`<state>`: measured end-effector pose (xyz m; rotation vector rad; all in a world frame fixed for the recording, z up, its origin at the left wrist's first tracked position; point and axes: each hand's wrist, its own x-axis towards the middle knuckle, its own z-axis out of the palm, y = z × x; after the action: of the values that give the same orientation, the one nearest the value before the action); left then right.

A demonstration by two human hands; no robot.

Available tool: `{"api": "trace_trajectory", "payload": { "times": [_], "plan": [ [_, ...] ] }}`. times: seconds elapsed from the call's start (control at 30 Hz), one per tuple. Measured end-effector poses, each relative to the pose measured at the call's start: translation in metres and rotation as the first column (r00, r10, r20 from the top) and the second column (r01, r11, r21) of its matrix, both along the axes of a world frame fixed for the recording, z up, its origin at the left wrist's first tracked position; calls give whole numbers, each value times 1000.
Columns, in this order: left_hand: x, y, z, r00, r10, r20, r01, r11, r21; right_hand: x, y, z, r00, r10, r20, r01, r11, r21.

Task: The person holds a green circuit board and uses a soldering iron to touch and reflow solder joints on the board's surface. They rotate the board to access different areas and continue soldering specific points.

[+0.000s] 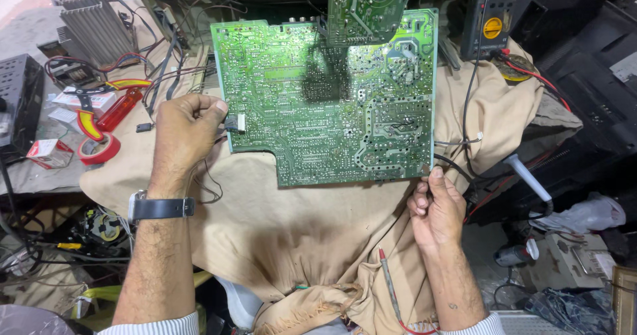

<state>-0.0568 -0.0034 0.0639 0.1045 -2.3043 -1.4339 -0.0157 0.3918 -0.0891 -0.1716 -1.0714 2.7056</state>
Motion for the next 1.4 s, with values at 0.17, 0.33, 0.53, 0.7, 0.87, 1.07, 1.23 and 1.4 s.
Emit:
{"api": "trace_trajectory", "payload": {
  "times": [0.17, 0.33, 0.53, 0.7, 0.87, 1.07, 1.23, 1.4],
  "plan": [
    [12, 11, 11, 999, -30, -14, 31, 995, 94, -1, 1, -1, 1000, 6, 5, -6, 1000, -13],
    [27, 35, 15, 988, 65, -138, -113, 922, -371, -4, 3, -4, 1000, 26, -7, -26, 999, -19],
    [29, 78, 19, 987, 141, -82, -163, 796, -584, -2, 2, -2, 1000, 28, -3, -28, 1000, -7],
    [24, 93, 19, 973, 185, -140, -232, 758, -609, -1, 0, 2, 1000, 1, 22, -1, 1000, 13],
    [20, 96, 11, 963, 219, -156, -268, 723, -637, 2, 1, 2, 1000, 8, 8, -8, 1000, -1],
    [17, 95, 7, 955, 215, -203, -296, 704, -645, 9, 3, 6, 1000, -25, 0, 24, 998, 58],
    [17, 93, 4, 954, 196, -225, -297, 709, -640, 24, 6, 15, 997, -68, 47, 60, 987, 152],
    [16, 93, 2, 953, 190, -238, -301, 696, -652, 40, 10, 23, 995, -80, 66, 61, 967, 248]
  ]
}}
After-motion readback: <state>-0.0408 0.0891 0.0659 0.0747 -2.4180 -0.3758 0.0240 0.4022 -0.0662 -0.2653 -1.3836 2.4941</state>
